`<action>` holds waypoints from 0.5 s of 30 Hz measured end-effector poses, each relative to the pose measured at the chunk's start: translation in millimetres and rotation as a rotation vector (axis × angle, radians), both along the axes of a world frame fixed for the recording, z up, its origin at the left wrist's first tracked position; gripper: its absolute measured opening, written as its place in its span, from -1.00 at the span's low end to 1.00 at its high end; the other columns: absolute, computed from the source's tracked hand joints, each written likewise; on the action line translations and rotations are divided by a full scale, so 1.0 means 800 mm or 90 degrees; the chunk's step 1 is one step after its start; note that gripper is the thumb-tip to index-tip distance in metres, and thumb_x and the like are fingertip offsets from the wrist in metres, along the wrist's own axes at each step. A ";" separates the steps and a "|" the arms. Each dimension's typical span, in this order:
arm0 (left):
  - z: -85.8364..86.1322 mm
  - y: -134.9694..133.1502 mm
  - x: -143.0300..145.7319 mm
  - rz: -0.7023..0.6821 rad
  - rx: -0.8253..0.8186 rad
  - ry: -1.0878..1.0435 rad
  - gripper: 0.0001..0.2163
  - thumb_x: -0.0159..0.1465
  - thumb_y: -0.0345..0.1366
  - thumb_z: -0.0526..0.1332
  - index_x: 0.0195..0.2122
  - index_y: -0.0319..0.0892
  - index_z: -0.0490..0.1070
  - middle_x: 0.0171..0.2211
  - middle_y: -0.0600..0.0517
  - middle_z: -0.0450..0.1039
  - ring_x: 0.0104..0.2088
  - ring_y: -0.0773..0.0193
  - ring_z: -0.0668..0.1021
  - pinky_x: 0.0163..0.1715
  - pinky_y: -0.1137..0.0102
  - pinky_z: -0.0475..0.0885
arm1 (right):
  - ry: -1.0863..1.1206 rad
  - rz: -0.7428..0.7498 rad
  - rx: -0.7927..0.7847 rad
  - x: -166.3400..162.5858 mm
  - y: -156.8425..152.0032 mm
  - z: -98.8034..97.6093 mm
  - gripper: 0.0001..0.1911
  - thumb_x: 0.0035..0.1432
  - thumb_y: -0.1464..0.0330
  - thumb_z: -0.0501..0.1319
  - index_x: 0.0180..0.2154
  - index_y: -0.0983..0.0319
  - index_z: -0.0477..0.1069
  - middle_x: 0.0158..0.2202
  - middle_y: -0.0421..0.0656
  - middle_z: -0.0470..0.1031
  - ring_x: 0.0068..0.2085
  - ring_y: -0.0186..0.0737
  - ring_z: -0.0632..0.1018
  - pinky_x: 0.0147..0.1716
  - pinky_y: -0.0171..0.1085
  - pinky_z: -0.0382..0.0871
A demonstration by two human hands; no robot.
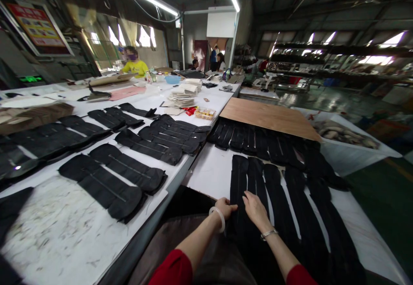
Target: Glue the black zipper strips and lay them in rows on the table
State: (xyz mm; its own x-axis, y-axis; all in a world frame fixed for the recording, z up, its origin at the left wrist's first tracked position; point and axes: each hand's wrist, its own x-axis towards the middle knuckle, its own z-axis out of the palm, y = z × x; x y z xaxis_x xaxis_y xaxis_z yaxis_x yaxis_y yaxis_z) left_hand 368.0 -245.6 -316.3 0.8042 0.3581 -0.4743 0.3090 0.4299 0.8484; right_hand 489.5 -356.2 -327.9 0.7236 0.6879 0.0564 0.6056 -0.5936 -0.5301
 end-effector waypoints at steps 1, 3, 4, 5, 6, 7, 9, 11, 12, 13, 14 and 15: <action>0.004 0.002 0.002 -0.005 -0.015 -0.006 -0.75 0.19 -0.13 0.32 -0.35 -0.24 0.44 -0.43 0.06 0.50 -0.39 0.26 0.55 -0.33 0.32 0.45 | 0.000 -0.001 0.006 0.004 -0.002 -0.002 -0.64 0.22 0.43 0.02 -0.05 0.34 0.50 0.06 0.11 0.49 0.14 0.04 0.44 0.17 -0.04 0.25; 0.015 0.014 0.001 -0.014 -0.049 -0.024 -0.75 0.16 -0.14 0.34 -0.40 -0.24 0.43 -0.47 0.06 0.48 -0.44 0.28 0.54 -0.35 0.34 0.45 | 0.010 0.004 0.021 0.009 -0.005 -0.006 -0.65 0.19 0.47 0.03 -0.10 0.29 0.52 0.06 0.06 0.50 0.15 0.01 0.43 0.19 -0.07 0.23; 0.023 0.023 -0.004 -0.019 -0.068 -0.036 -0.74 0.10 -0.15 0.39 -0.43 -0.24 0.42 -0.50 0.06 0.48 -0.46 0.28 0.54 -0.35 0.34 0.44 | 0.020 0.007 0.030 0.011 -0.006 -0.008 -0.66 0.18 0.48 0.03 -0.12 0.27 0.53 0.06 0.04 0.50 0.14 -0.01 0.43 0.19 -0.09 0.23; 0.032 0.034 -0.012 -0.024 -0.087 -0.049 -0.72 0.02 -0.17 0.44 -0.45 -0.24 0.41 -0.52 0.05 0.47 -0.47 0.27 0.54 -0.35 0.35 0.44 | 0.033 0.008 0.039 0.012 -0.007 -0.009 -0.67 0.17 0.48 0.03 -0.15 0.25 0.53 0.06 0.02 0.51 0.14 -0.01 0.43 0.19 -0.10 0.23; 0.043 0.047 -0.024 -0.027 -0.104 -0.062 -0.70 -0.04 -0.18 0.46 -0.45 -0.24 0.41 -0.52 0.05 0.47 -0.47 0.27 0.54 -0.35 0.36 0.43 | 0.047 0.007 0.048 0.013 -0.007 -0.009 -0.68 0.16 0.48 0.04 -0.18 0.25 0.54 0.06 0.02 0.51 0.14 -0.01 0.43 0.19 -0.10 0.22; 0.054 0.060 -0.040 -0.033 -0.119 -0.077 -0.68 -0.08 -0.20 0.48 -0.43 -0.23 0.42 -0.51 0.04 0.48 -0.47 0.28 0.54 -0.33 0.36 0.44 | 0.064 0.004 0.058 0.013 -0.008 -0.009 -0.70 0.15 0.47 0.04 -0.21 0.25 0.54 0.06 0.02 0.51 0.14 0.00 0.42 0.20 -0.09 0.20; 0.079 0.085 -0.083 -0.044 -0.135 -0.105 -0.63 -0.15 -0.24 0.51 -0.37 -0.23 0.44 -0.47 0.05 0.49 -0.45 0.29 0.55 -0.32 0.39 0.43 | 0.104 -0.008 0.076 0.010 -0.006 -0.005 -0.73 0.16 0.41 0.06 -0.26 0.26 0.53 0.02 0.04 0.53 0.16 0.05 0.41 0.21 -0.07 0.16; 0.104 0.102 -0.135 -0.064 -0.137 -0.121 -0.65 -0.14 -0.26 0.51 -0.37 -0.23 0.44 -0.46 0.05 0.50 -0.47 0.32 0.53 -0.36 0.42 0.41 | 0.160 -0.017 0.090 0.003 0.000 0.000 -0.71 0.21 0.30 0.05 -0.31 0.24 0.53 -0.07 0.05 0.58 0.11 0.08 0.45 0.17 -0.07 0.20; 0.116 0.107 -0.161 -0.092 -0.129 -0.132 -0.67 -0.11 -0.25 0.50 -0.38 -0.23 0.43 -0.45 0.06 0.50 -0.47 0.33 0.52 -0.38 0.44 0.39 | 0.195 -0.020 0.096 -0.003 0.005 0.003 -0.66 0.23 0.22 0.03 -0.32 0.22 0.52 -0.13 0.04 0.60 0.08 0.08 0.48 0.13 -0.07 0.24; 0.126 0.109 -0.186 -0.120 -0.118 -0.129 -0.68 -0.09 -0.24 0.50 -0.40 -0.22 0.42 -0.46 0.08 0.49 -0.48 0.35 0.51 -0.39 0.46 0.37 | 0.233 -0.023 0.103 -0.010 0.011 0.006 -0.60 0.25 0.15 0.00 -0.31 0.21 0.52 -0.16 0.04 0.61 0.04 0.08 0.51 0.09 -0.08 0.29; 0.136 0.109 -0.210 -0.131 -0.112 -0.121 -0.69 -0.06 -0.23 0.49 -0.41 -0.22 0.41 -0.47 0.09 0.48 -0.48 0.37 0.49 -0.41 0.48 0.36 | 0.271 -0.025 0.112 -0.019 0.018 0.008 -0.55 0.26 0.08 -0.02 -0.29 0.22 0.52 -0.16 0.03 0.61 0.03 0.08 0.53 0.06 -0.07 0.31; 0.144 0.107 -0.232 -0.136 -0.106 -0.111 -0.70 -0.04 -0.22 0.48 -0.42 -0.21 0.41 -0.47 0.10 0.47 -0.48 0.38 0.48 -0.41 0.49 0.35 | 0.309 -0.028 0.123 -0.029 0.025 0.010 -0.52 0.25 0.03 -0.01 -0.25 0.22 0.51 -0.13 0.03 0.60 0.04 0.09 0.52 0.06 -0.06 0.32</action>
State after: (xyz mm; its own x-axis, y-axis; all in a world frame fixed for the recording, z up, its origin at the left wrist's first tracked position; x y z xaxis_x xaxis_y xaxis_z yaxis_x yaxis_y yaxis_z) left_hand 182.1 -159.6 -201.0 0.9269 0.1014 -0.3614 0.2639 0.5085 0.8196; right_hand 466.2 -336.1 -319.7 0.7260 0.6666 -0.1690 0.2402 -0.4761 -0.8460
